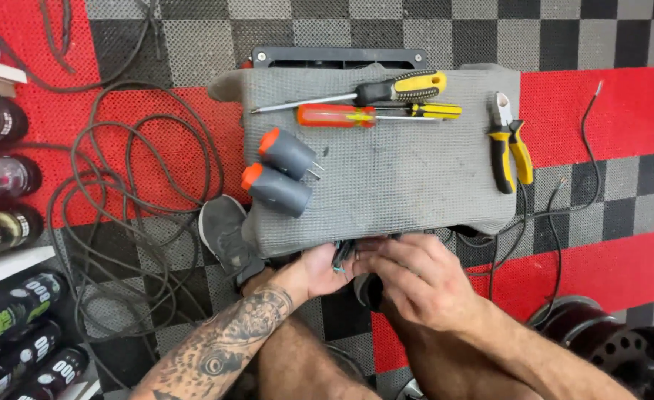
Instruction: Assembling an electrical plug by stripping wires and securing them into the terminals using a screwdriver.
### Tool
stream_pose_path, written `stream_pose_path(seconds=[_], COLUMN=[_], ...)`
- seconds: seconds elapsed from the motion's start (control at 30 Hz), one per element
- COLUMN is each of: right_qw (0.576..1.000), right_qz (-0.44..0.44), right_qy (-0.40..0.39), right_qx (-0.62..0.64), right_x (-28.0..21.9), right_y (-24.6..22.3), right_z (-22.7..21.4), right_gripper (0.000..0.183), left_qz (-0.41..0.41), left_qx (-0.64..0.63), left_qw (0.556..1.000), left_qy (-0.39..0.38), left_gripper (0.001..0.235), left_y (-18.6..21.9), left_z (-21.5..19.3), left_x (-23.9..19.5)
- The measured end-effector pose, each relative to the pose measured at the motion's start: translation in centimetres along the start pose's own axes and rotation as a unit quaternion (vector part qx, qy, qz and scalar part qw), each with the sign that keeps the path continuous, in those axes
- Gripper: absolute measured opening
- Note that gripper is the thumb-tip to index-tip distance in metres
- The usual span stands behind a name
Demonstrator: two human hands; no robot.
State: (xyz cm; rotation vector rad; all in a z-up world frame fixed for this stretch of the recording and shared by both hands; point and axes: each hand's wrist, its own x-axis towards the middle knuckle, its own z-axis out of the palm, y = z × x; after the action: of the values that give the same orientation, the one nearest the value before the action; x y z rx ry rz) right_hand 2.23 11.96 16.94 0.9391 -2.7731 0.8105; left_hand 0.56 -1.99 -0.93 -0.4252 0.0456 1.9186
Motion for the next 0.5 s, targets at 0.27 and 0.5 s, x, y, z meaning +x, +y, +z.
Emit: stream_pose_path(seconds=[0.27, 0.5], right_qw=[0.982, 0.959], right_qz=[0.135, 0.236], right_qy=[0.115, 0.135], right_qx=[-0.062, 0.08], right_x=[-1.2, -8.4], right_y=[3.1, 0.7], right_z=[-0.8, -2.0], right_gripper=[0.022, 0.016], left_qz=[-0.009, -0.071], left_qx=[0.009, 0.153], left_qw=[0.999, 0.977], left_qy=[0.042, 0.127], left_gripper=[0.049, 0.048], left_y=[-0.1, -2.7], left_z=[-1.3, -2.8], left_x=[1.1, -0.2])
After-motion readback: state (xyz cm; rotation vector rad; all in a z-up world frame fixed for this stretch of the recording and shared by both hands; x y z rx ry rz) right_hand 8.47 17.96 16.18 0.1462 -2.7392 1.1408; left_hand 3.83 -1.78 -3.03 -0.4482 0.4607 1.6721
